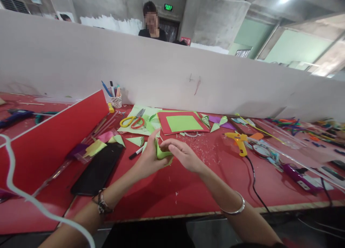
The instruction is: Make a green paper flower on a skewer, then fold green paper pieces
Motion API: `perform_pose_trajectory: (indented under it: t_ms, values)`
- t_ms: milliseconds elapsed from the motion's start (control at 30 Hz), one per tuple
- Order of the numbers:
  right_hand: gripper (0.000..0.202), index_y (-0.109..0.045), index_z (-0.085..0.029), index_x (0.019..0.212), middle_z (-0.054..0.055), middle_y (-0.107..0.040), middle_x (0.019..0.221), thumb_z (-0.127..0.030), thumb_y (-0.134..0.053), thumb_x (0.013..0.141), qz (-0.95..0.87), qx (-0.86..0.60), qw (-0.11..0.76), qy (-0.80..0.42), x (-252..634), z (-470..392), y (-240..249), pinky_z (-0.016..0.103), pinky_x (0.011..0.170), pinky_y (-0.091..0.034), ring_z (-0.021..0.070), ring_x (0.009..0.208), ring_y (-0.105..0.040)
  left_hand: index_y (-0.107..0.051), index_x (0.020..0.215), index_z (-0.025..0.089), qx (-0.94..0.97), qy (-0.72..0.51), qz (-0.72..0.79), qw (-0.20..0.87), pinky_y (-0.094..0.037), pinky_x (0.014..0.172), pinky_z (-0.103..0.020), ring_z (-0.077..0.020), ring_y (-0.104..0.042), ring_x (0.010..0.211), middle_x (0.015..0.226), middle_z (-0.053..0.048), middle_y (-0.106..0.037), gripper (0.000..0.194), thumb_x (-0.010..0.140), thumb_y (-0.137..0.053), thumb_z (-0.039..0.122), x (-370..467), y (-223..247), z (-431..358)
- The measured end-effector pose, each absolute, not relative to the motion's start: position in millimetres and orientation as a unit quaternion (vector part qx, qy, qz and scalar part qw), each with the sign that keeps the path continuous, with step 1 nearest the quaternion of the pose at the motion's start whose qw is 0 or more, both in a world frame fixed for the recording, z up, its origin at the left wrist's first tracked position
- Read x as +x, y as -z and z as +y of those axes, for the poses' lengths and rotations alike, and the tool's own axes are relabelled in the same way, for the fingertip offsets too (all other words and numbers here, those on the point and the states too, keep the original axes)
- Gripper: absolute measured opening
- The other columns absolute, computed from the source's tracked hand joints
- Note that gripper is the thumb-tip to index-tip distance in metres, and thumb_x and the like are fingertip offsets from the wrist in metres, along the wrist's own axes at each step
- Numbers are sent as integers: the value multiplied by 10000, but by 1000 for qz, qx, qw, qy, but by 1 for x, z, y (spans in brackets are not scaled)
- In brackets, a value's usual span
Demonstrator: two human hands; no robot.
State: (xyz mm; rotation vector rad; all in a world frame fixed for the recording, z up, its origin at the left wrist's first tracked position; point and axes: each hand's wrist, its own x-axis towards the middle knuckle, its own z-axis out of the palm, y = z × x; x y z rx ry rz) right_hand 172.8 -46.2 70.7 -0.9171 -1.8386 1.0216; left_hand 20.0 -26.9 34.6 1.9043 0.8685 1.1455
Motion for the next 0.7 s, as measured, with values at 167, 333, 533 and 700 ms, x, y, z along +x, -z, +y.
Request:
perform_pose_trajectory:
  t_ms: [167,333,533,700]
  values:
    - [290,-607,-170,973,34,-644,884,-362,-485,794,-694,-372,394,-474,182,-45,-63,296,781,-448,153,832,-579,18,1328,270,660,-485,328,472,-380,920,-371,-222,-427,1099,1206,-93,-373,881,698,-597,277,17,-49,-23]
    - [256,-655,-140,842,27,-657,742,-354,-561,737,-667,-391,400,-491,179,-45,-65,297,710,-465,153,738,-589,12,1341,288,664,-452,336,492,-377,921,-417,-253,-421,1120,1235,-104,-369,893,694,-603,329,12,-53,-23]
    - [230,-625,-164,824,16,-645,760,-333,-633,669,-646,-375,460,-479,170,-43,-68,285,689,-469,141,720,-576,-69,1359,242,730,-408,338,432,-308,991,-424,-264,-322,1218,1301,-124,-343,850,707,-607,327,16,-55,-32]
    - [264,-599,-166,716,-7,-588,636,-425,-607,667,-635,-380,482,-469,166,-47,-76,232,524,-433,99,550,-501,40,1354,271,730,-428,285,450,-404,919,-370,-223,-445,1115,1260,-108,-393,929,695,-614,233,21,-68,-44]
